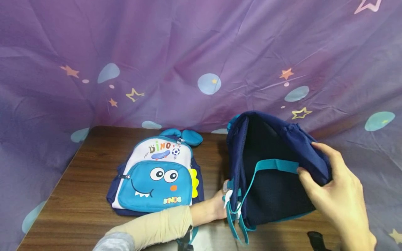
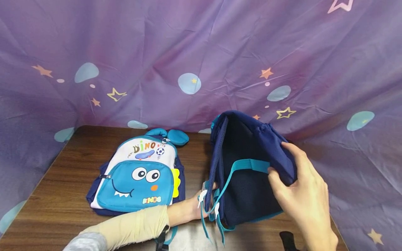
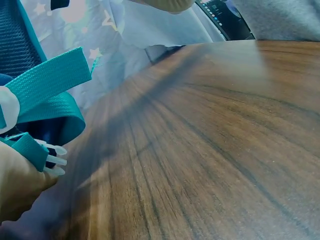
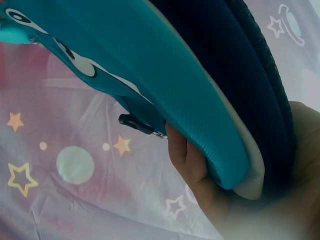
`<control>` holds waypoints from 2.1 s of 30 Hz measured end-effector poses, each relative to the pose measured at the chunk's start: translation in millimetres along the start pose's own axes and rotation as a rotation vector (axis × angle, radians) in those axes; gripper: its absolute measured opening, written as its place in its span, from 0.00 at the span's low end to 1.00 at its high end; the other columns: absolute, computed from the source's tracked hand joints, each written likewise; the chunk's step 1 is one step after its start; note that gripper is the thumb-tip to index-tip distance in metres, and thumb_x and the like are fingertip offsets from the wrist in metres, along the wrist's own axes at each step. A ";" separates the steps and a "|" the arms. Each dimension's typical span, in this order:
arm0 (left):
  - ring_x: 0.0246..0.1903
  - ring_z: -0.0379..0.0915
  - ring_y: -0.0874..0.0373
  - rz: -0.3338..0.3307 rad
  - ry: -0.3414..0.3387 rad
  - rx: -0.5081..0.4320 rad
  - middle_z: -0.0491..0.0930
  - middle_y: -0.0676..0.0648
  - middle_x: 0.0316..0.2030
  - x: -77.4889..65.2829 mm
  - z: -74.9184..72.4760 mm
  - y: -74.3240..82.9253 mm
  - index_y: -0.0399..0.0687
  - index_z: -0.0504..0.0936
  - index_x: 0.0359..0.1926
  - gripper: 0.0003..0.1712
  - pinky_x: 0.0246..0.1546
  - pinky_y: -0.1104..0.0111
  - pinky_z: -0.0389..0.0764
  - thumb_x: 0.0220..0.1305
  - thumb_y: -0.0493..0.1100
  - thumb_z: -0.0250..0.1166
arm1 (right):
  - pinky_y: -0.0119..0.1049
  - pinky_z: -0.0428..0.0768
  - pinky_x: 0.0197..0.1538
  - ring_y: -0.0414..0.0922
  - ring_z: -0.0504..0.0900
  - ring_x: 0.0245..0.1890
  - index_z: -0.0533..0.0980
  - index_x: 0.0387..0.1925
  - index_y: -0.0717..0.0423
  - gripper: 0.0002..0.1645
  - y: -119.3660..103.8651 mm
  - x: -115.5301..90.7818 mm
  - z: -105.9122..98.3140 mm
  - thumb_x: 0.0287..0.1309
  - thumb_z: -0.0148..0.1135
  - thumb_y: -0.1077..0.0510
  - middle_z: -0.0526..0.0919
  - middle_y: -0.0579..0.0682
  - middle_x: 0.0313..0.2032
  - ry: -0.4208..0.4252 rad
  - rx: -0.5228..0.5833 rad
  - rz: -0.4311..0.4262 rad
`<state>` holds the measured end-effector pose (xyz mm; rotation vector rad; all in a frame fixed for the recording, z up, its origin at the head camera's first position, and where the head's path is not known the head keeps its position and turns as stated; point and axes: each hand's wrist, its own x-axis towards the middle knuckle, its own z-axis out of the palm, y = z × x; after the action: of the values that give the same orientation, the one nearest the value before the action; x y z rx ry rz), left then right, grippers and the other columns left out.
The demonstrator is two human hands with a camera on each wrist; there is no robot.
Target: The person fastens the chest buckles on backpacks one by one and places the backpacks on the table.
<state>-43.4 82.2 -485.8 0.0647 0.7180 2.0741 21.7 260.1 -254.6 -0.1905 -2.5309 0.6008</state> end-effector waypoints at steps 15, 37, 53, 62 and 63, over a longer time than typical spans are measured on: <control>0.23 0.69 0.64 0.227 0.475 0.151 0.71 0.55 0.24 3.4 19.6 -5.3 0.57 0.65 0.55 0.22 0.25 0.73 0.70 0.63 0.48 0.61 | 0.34 0.61 0.36 0.65 0.78 0.43 0.69 0.68 0.36 0.44 13.1 -4.1 -0.6 0.48 0.75 0.54 0.81 0.66 0.50 -0.014 -0.006 0.087; 0.32 0.76 0.64 0.483 0.595 0.443 0.84 0.49 0.40 -17.6 40.1 46.0 0.52 0.71 0.54 0.27 0.38 0.71 0.76 0.50 0.37 0.66 | 0.21 0.61 0.32 0.22 0.66 0.26 0.75 0.63 0.43 0.38 58.5 -12.0 4.7 0.48 0.75 0.59 0.69 0.19 0.28 0.135 0.117 0.283; 0.34 0.78 0.62 0.496 0.558 0.640 0.81 0.46 0.42 -38.6 58.2 84.4 0.55 0.69 0.55 0.27 0.38 0.69 0.77 0.55 0.42 0.68 | 0.21 0.63 0.38 0.31 0.69 0.35 0.74 0.63 0.36 0.35 95.5 -18.1 36.6 0.53 0.72 0.59 0.74 0.27 0.34 0.090 0.316 0.508; 0.36 0.79 0.61 0.487 0.522 0.655 0.82 0.46 0.45 -41.8 59.7 87.3 0.54 0.67 0.57 0.28 0.40 0.70 0.77 0.56 0.43 0.68 | 0.21 0.65 0.38 0.32 0.69 0.37 0.72 0.64 0.37 0.34 108.4 -23.0 54.2 0.57 0.70 0.58 0.72 0.31 0.39 0.030 0.343 0.576; 0.36 0.80 0.61 0.487 0.522 0.657 0.82 0.46 0.45 -41.5 59.0 86.3 0.54 0.67 0.57 0.28 0.40 0.69 0.78 0.56 0.43 0.68 | 0.21 0.66 0.38 0.32 0.69 0.38 0.72 0.64 0.37 0.34 109.7 -24.3 56.1 0.57 0.70 0.57 0.72 0.31 0.39 0.023 0.342 0.579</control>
<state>-65.7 41.3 -383.4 0.0702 1.8395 2.2295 14.5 330.6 -358.4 -0.8095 -2.2919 1.2267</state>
